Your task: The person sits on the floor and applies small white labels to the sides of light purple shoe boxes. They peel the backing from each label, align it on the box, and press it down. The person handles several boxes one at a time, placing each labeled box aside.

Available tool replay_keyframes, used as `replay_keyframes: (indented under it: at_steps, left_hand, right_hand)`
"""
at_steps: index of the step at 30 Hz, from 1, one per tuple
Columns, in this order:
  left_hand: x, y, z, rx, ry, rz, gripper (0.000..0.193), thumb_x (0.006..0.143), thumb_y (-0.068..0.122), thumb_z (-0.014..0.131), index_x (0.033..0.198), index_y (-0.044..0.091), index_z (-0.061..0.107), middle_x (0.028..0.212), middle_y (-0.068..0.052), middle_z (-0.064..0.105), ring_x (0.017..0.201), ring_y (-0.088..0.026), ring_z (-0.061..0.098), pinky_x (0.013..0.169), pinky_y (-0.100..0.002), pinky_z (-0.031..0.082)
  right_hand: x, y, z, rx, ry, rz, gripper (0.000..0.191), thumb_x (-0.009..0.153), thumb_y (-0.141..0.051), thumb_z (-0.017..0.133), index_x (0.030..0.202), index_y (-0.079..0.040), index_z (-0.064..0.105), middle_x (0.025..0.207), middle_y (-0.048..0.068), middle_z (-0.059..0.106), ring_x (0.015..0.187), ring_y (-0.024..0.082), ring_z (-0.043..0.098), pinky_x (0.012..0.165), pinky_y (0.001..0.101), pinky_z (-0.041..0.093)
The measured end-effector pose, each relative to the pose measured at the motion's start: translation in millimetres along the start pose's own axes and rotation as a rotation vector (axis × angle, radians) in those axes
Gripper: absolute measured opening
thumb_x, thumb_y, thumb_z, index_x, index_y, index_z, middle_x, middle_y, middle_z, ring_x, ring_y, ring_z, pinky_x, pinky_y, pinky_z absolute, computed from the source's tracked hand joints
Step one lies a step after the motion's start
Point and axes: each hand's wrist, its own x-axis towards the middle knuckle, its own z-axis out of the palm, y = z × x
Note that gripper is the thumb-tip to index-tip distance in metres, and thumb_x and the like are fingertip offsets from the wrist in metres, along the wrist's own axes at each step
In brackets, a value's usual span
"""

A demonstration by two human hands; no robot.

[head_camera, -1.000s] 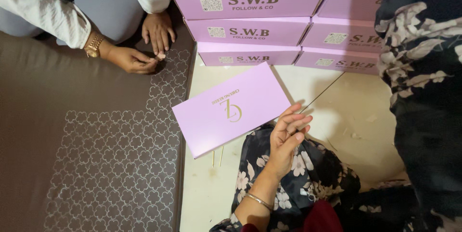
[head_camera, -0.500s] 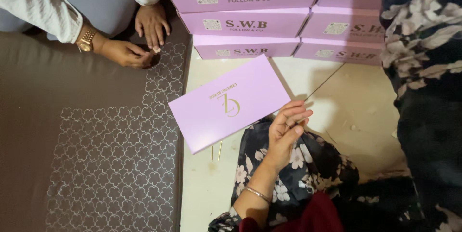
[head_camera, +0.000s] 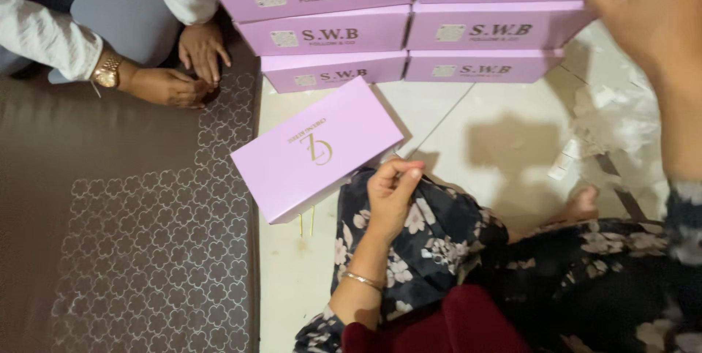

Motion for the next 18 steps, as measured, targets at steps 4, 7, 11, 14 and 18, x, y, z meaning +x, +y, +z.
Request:
replay_keyframes:
  at_steps: [4, 7, 11, 14, 18]
  left_hand:
    - [-7.2, 23.3, -0.5, 0.271, -0.020, 0.223, 0.009, 0.097, 0.003, 0.076, 0.103, -0.002, 0.072, 0.102, -0.005, 0.066, 0.093, -0.012, 0.059, 0.086, -0.025, 0.048]
    - [19.3, 61.4, -0.8, 0.433, 0.079, 0.142, 0.020, 0.095, 0.010, 0.072, 0.113, 0.002, 0.069, 0.107, -0.003, 0.068, 0.099, -0.014, 0.063, 0.091, -0.027, 0.053]
    - [105.7, 129.6, -4.4, 0.563, 0.311, 0.364, 0.068, 0.094, 0.016, 0.071, 0.154, 0.001, 0.042, 0.155, -0.019, 0.050, 0.135, -0.030, 0.055, 0.115, -0.040, 0.046]
    - [165.4, 172.5, -5.2, 0.698, 0.364, 0.399, 0.103, 0.098, 0.039, 0.078, 0.165, 0.006, 0.007, 0.172, -0.022, 0.009, 0.160, -0.037, 0.016, 0.131, -0.046, 0.019]
    - [205.1, 196.0, 6.1, 0.658, 0.396, 0.152, 0.114, 0.088, 0.044, 0.079, 0.163, 0.010, -0.001, 0.170, -0.021, -0.007, 0.158, -0.034, -0.007, 0.126, -0.046, 0.010]
  right_hand:
    - [-107.5, 35.0, -14.4, -0.309, -0.161, 0.261, 0.024, 0.101, -0.029, 0.075, 0.095, -0.006, 0.078, 0.089, 0.015, 0.071, 0.079, 0.029, 0.068, 0.077, 0.0406, 0.054]
    - [-165.2, 45.3, -15.9, -0.187, -0.231, 0.628, 0.024, 0.097, -0.036, 0.078, 0.099, -0.012, 0.079, 0.086, 0.014, 0.074, 0.079, 0.031, 0.070, 0.075, 0.0423, 0.054]
    - [-188.9, 40.5, -10.7, -0.186, -0.168, 0.551, 0.020, 0.096, -0.036, 0.077, 0.099, -0.016, 0.080, 0.096, 0.012, 0.073, 0.085, 0.031, 0.070, 0.075, 0.0416, 0.054]
    - [-185.7, 33.1, -3.5, -0.151, -0.084, 0.417, 0.018, 0.099, -0.033, 0.075, 0.100, -0.016, 0.078, 0.097, 0.011, 0.072, 0.091, 0.028, 0.069, 0.083, 0.0387, 0.055]
    - [-180.2, 31.7, 4.6, -0.154, -0.121, 0.542, 0.014, 0.095, -0.029, 0.072, 0.099, -0.019, 0.080, 0.101, 0.010, 0.072, 0.091, 0.030, 0.069, 0.081, 0.0424, 0.054]
